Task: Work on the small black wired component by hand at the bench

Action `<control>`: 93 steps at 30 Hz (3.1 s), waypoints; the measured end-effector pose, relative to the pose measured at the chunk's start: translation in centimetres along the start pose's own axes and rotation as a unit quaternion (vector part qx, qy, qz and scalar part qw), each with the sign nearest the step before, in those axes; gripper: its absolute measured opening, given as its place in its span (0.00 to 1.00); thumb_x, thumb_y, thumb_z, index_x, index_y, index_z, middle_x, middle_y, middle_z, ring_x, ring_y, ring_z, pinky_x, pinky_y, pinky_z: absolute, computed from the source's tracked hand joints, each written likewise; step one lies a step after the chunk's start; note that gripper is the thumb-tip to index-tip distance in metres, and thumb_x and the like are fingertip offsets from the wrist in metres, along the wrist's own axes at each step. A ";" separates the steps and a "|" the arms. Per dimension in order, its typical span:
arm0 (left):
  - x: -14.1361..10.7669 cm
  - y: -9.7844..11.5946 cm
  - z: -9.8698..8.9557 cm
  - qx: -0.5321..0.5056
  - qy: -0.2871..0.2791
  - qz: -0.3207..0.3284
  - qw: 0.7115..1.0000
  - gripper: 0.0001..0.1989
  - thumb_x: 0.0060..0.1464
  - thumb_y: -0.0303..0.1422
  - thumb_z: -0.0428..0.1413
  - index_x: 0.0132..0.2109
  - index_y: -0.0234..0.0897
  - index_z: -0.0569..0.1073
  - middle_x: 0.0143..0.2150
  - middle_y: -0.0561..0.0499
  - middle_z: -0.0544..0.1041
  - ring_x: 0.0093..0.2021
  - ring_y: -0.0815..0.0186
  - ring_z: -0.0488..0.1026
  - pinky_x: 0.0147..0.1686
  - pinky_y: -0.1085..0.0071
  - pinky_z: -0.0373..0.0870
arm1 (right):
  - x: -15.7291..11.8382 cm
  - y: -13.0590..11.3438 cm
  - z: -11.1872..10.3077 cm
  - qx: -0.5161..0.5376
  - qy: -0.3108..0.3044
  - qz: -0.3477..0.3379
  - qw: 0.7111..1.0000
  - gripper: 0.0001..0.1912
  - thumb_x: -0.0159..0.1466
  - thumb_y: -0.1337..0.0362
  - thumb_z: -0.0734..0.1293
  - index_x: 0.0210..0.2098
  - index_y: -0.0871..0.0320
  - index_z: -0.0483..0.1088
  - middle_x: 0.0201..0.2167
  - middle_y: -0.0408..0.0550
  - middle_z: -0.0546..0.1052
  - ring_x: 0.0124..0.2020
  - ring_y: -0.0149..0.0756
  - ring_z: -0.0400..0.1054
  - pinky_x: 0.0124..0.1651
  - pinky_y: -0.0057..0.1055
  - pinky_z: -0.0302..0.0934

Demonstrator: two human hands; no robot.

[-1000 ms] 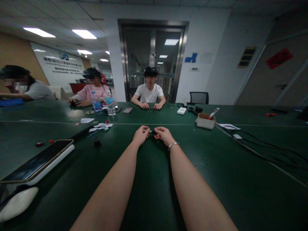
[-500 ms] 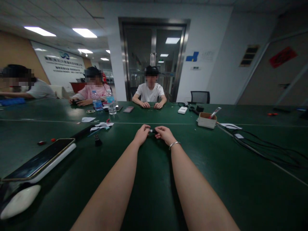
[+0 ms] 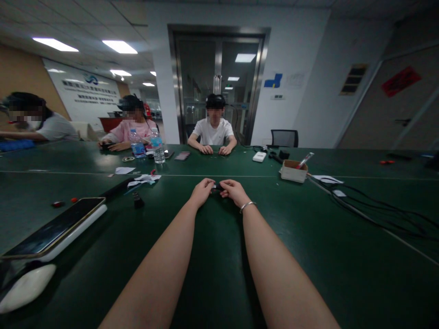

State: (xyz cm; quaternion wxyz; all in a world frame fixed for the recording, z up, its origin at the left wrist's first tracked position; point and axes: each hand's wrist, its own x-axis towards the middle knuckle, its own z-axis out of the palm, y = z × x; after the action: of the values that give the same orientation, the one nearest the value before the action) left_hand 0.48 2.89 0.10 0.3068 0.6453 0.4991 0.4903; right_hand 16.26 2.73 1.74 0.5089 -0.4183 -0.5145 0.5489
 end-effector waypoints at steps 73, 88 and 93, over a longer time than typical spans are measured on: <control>-0.2 0.1 -0.2 -0.001 0.023 0.018 1.000 0.13 0.49 0.33 0.56 0.43 0.36 0.73 0.32 0.50 0.75 0.30 0.68 0.72 0.36 0.70 0.68 | -0.2 -0.2 0.2 0.009 0.006 0.004 1.000 0.03 0.59 0.72 0.68 0.31 0.63 0.68 0.19 0.42 0.72 0.16 0.26 0.68 0.18 0.20 0.64; -0.2 0.2 -0.1 0.004 0.005 0.005 1.000 0.12 0.51 0.34 0.54 0.43 0.37 0.74 0.35 0.49 0.75 0.34 0.68 0.72 0.38 0.71 0.68 | 0.1 0.1 0.0 0.002 0.003 0.000 1.000 0.03 0.60 0.71 0.67 0.32 0.63 0.68 0.19 0.42 0.73 0.16 0.26 0.69 0.18 0.20 0.64; -0.4 0.6 -0.2 0.034 0.025 0.024 0.999 0.14 0.48 0.31 0.56 0.44 0.38 0.74 0.36 0.50 0.74 0.34 0.68 0.71 0.41 0.70 0.67 | 0.0 0.1 -0.1 0.012 0.002 0.000 1.000 0.05 0.58 0.71 0.69 0.32 0.63 0.68 0.19 0.43 0.73 0.16 0.26 0.69 0.18 0.20 0.64</control>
State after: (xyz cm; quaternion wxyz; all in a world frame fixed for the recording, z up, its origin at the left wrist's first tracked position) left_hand 0.44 2.31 0.57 0.2599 0.6551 0.5072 0.4960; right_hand 16.36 2.76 1.64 0.5153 -0.4131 -0.5070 0.5539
